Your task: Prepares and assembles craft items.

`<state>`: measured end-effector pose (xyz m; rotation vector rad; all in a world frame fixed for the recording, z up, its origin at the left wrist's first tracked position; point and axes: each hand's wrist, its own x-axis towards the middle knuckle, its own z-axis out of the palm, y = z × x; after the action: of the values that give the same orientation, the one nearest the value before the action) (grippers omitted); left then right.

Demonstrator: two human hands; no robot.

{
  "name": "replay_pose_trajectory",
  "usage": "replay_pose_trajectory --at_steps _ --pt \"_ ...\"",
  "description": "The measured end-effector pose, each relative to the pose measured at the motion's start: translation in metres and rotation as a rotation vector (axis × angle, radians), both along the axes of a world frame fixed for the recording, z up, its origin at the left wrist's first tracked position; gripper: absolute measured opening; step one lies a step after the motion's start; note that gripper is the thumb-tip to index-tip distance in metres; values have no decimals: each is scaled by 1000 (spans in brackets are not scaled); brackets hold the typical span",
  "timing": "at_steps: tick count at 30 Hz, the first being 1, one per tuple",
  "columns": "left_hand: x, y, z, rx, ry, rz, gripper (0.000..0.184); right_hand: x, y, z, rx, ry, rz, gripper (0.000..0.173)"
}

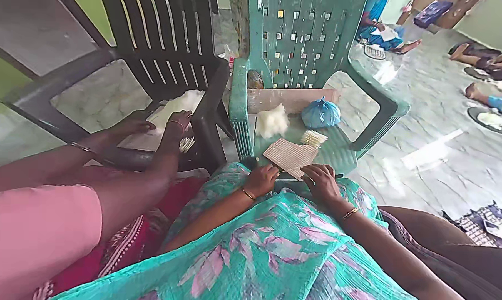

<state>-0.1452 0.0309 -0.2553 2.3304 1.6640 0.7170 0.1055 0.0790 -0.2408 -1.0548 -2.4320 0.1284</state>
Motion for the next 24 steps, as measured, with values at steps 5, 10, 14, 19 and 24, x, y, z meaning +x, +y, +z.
replay_pose_trajectory --at_steps 5,10,14,19,24 --pt "-3 -7 -11 273 36 -100 26 -6 0 -9 138 42 66 22" --pt "-2 -10 -13 330 62 -132 27 -8 0 -15 177 48 115 18" --pt "-1 -10 -13 292 70 -168 28 -11 0 -19 190 89 155 19" --pt "0 -7 -10 244 63 -123 26 -5 3 -15 175 96 134 20" --pt "-4 5 -10 224 -21 26 25 20 29 -7 93 166 -8 17"
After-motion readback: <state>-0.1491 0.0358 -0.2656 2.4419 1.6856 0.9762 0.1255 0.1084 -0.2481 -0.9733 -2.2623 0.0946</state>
